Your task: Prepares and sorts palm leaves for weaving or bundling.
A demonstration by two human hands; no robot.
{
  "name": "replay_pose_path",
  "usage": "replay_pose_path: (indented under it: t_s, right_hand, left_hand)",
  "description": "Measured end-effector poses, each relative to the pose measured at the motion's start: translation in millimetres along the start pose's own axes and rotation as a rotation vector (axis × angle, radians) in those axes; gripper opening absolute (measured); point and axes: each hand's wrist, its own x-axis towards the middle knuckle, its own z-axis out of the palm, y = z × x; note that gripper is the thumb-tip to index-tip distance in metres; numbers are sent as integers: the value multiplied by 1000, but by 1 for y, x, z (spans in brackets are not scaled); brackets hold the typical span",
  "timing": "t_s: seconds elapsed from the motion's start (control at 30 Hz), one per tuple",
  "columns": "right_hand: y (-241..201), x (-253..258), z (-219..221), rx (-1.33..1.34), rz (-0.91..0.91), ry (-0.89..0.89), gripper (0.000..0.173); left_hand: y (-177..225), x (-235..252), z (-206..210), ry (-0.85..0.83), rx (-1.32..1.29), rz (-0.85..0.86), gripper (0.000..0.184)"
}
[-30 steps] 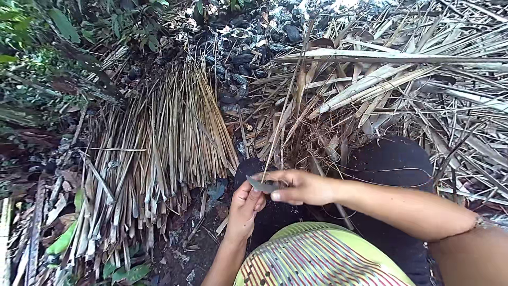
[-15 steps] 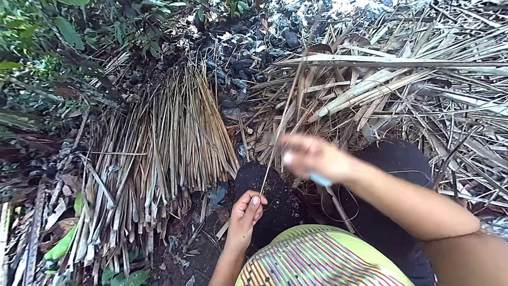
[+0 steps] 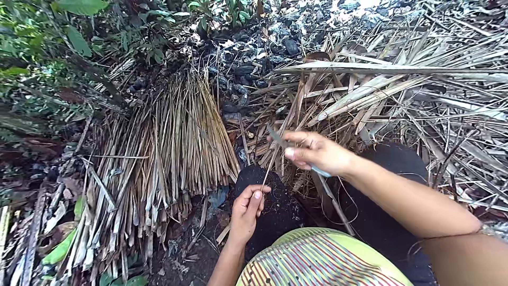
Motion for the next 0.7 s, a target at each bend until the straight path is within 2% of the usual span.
replay_pose_path:
  t_s: [0.1, 0.17, 0.2, 0.3, 0.4, 0.47, 0.5, 0.57, 0.63, 0.7]
  right_hand:
    - [15, -10, 25, -46, 96, -156, 38]
    - [16, -15, 31, -33, 147, -255, 37]
    - [14, -16, 28, -14, 136, -240, 35]
    - [-10, -8, -12, 23, -49, 37, 35]
    - [-36, 3, -54, 98, -298, 332, 35]
    - [-44, 0, -49, 87, -308, 381, 46]
    - [-40, -5, -34, 76, -239, 350, 54]
    - [-19, -18, 2, 81, -14, 156, 61]
    - [4, -23, 31, 139, 219, -109, 50]
    - [10, -20, 37, 207, 304, -194, 34]
  left_hand:
    - [10, 10, 11, 86, 41, 79, 21]
    - [11, 9, 13, 72, -10, 72, 20]
    - [11, 7, 12, 45, -42, 49, 19]
    - [11, -4, 6, -25, -82, -27, 21]
    - [9, -12, 4, 39, -54, -65, 21]
    - [10, -9, 4, 95, -41, -87, 22]
    - [12, -7, 5, 110, -40, -95, 23]
    - [15, -2, 9, 121, -29, -81, 23]
    - [17, 1, 14, 133, 29, -26, 21]
    - [16, -1, 14, 148, 176, 63, 20]
